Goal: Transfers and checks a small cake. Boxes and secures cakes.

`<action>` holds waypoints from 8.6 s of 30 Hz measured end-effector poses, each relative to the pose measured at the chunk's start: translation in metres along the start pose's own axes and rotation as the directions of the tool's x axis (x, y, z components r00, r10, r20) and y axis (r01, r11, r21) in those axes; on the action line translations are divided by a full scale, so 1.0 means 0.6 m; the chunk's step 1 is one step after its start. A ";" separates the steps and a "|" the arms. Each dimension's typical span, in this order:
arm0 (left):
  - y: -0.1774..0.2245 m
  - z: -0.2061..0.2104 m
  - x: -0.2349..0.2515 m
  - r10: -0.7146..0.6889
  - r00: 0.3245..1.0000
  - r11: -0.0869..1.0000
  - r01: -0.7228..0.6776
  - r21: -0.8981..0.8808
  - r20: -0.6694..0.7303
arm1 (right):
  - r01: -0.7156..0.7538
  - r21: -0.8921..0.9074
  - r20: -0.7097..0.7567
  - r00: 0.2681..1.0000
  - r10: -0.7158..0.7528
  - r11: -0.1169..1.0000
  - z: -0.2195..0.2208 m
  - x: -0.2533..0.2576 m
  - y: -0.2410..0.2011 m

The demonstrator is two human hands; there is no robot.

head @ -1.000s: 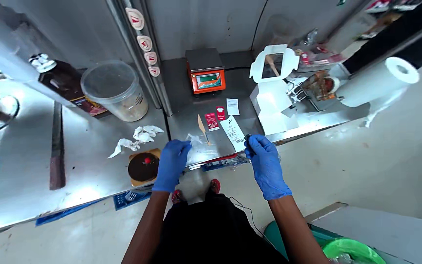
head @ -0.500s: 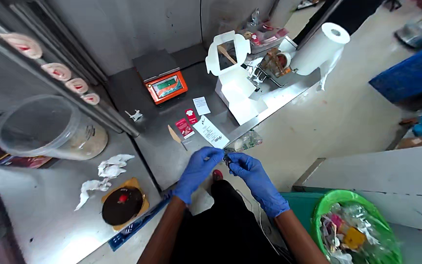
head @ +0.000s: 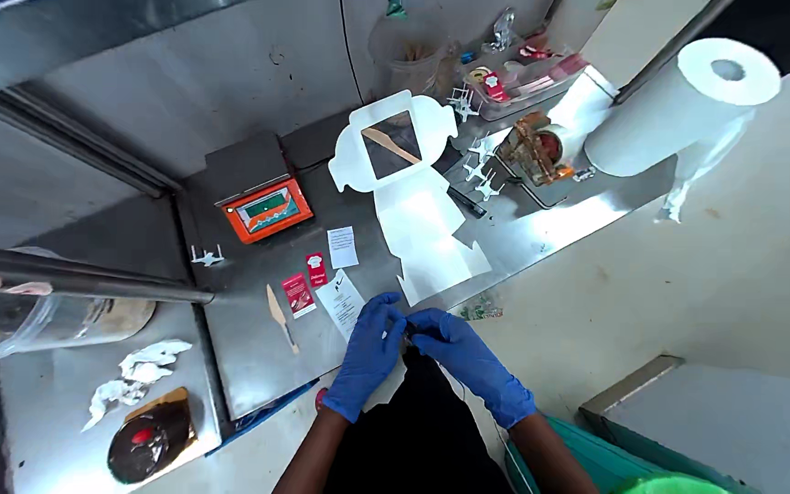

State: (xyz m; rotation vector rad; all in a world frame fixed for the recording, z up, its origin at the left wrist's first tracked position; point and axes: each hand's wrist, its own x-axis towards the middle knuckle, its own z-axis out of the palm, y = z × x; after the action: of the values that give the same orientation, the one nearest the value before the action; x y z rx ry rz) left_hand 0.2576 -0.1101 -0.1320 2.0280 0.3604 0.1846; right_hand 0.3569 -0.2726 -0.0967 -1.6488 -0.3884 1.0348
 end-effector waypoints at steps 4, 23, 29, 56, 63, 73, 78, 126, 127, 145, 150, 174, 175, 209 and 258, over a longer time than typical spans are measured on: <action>0.024 0.050 0.043 0.033 0.971 0.989 0.002 0.148 -0.238 | 0.012 -0.034 -0.031 0.999 -0.013 0.999 -0.050 0.043 -0.014; 0.054 0.040 0.108 -0.033 0.865 0.999 0.039 0.001 -0.501 | 0.020 0.098 -0.093 0.996 -0.011 0.995 -0.087 0.107 -0.072; 0.057 0.061 0.097 -0.239 0.821 0.966 0.147 -0.211 -0.519 | 0.143 -0.473 0.047 0.989 -0.137 0.869 -0.144 0.186 -0.113; 0.016 0.198 0.258 -0.452 0.885 0.778 0.453 0.435 -0.113 | -0.132 -0.957 -0.092 0.983 0.161 0.259 -0.133 0.430 -0.085; 0.006 0.199 0.258 -0.453 0.873 0.765 0.485 0.423 -0.181 | -0.313 -0.832 -0.211 0.942 0.261 0.457 -0.169 0.467 -0.057; -0.003 0.188 0.262 -0.514 0.840 0.798 0.543 0.263 -0.175 | -0.337 -0.862 -0.275 0.939 0.208 0.378 -0.167 0.469 -0.071; -0.008 0.190 0.260 -0.523 0.838 0.808 0.546 0.221 -0.158 | -0.352 -0.795 -0.228 0.928 0.294 0.495 -0.185 0.455 -0.076; -0.310 -0.379 -0.566 -0.812 0.455 0.522 0.282 -0.805 -0.366 | -0.310 0.014 -0.113 0.944 0.309 0.951 0.770 -0.008 0.114; -0.306 -0.379 -0.561 -0.827 0.447 0.473 0.226 -0.852 -0.341 | -0.332 0.062 -0.096 0.937 0.337 0.941 0.768 -0.006 0.112; -0.212 -0.284 -0.487 -0.686 0.590 0.434 -0.138 -0.890 -0.426 | -0.024 0.637 -0.145 0.978 0.151 0.771 0.646 -0.025 0.082; -0.116 -0.222 -0.361 -0.392 0.895 0.639 0.100 -0.762 -0.212 | 0.207 0.524 -0.438 0.897 0.053 0.826 0.429 -0.052 0.036; -0.080 -0.028 0.368 -0.381 0.924 0.822 0.322 -0.470 -0.033 | 0.334 0.574 -0.653 0.738 0.172 0.748 -0.076 0.262 0.080; -0.078 -0.028 0.369 -0.383 0.923 0.821 0.325 -0.468 -0.031 | 0.327 0.569 -0.656 0.734 0.177 0.754 -0.078 0.267 0.077; -0.094 -0.031 0.260 -0.379 0.926 0.776 0.317 -0.546 0.000 | 0.105 -0.261 -0.429 0.878 -0.213 0.960 -0.135 0.115 0.073; 0.158 0.061 0.426 0.072 0.758 0.503 -0.589 0.633 0.648 | 0.058 -0.388 -0.439 0.866 -0.240 0.920 -0.247 0.244 0.023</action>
State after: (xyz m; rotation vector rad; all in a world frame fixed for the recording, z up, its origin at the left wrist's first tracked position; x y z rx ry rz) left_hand 0.5258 -0.0969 -0.0714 2.9502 -0.4753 -0.4264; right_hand 0.5528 -0.2654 -0.1688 -2.0997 -0.3822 0.4151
